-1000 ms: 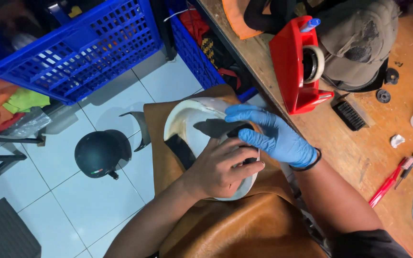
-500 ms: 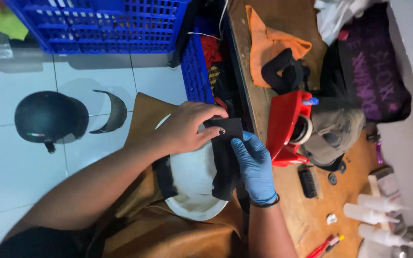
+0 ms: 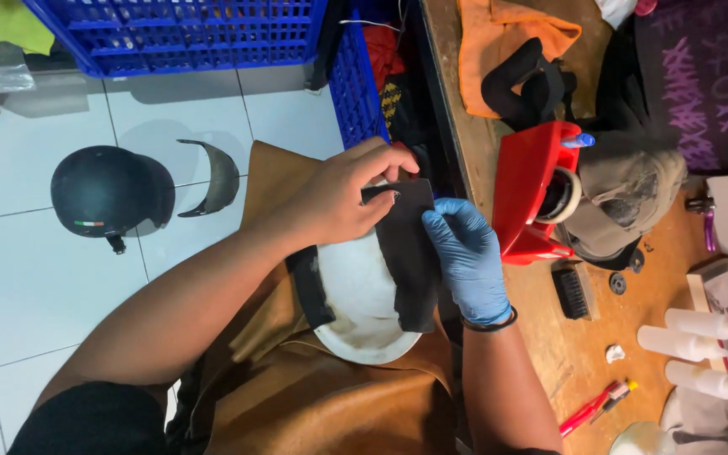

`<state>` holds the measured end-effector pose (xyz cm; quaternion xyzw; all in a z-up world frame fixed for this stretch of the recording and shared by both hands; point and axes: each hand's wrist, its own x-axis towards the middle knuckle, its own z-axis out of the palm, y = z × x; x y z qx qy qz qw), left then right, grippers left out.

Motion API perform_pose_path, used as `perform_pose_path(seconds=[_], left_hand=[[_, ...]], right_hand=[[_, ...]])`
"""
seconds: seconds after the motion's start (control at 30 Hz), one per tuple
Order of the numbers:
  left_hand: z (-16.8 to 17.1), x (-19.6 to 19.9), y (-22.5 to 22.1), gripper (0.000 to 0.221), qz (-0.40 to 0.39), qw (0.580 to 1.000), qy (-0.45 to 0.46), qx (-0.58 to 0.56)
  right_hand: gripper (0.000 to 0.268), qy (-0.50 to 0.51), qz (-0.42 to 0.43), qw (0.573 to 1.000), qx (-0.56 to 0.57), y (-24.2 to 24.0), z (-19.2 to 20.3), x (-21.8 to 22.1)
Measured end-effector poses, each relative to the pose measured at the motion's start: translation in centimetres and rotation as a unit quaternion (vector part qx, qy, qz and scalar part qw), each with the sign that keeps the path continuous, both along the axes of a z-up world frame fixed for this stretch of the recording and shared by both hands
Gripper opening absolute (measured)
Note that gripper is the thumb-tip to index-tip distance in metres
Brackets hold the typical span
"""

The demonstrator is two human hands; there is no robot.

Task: Fitting and securing a foam lining into a motorcycle helmet shell.

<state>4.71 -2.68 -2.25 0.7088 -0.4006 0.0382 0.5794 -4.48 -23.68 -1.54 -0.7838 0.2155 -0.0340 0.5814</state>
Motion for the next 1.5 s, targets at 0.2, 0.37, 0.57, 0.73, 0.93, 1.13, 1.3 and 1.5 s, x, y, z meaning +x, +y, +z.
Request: perform_pose_path(seconds=[0.2,0.37,0.57,0.73,0.93,1.13,1.3,1.5], left_hand=[[-0.3,0.4,-0.4,0.028,-0.024,0.996,-0.081,0.026],[-2.3,0.6,-0.4,0.034,-0.034,0.986,-0.147,0.072],[-4.0,1.2,-1.0,0.025,-0.017,0.977,-0.188,0.094],[-4.2,1.6,-1.1,0.024,-0.023,0.974,-0.186,0.127],[-3.7,1.5,-0.7,0.024,-0.022,0.973,-0.179,0.145],[-3.7,1.0,-0.9,0.028,-0.023,0.970,-0.190,0.149],[-2.3,0.4,-1.1,0.029,-0.027,0.972,-0.184,0.144],[-0.5,-0.3,-0.8,0.037,-0.041,0.980,-0.124,0.152]], right_hand=[[0.017,-0.029,0.005,0.999,-0.011,1.4,1.0,-0.1],[0.025,-0.057,0.030,0.997,-0.049,1.0,0.2,-0.4],[0.021,-0.149,0.075,0.977,-0.130,1.2,0.5,-0.5],[0.019,-0.177,0.114,0.968,-0.135,0.6,0.5,-0.6],[0.019,-0.125,-0.009,0.989,0.081,-1.9,-3.5,-1.6],[0.016,-0.059,0.008,0.998,-0.012,-1.0,-0.6,-4.3],[0.014,-0.049,-0.029,0.997,0.046,0.1,-0.5,-4.3],[0.011,-0.016,-0.054,0.989,0.134,-0.3,-0.6,-4.2]])
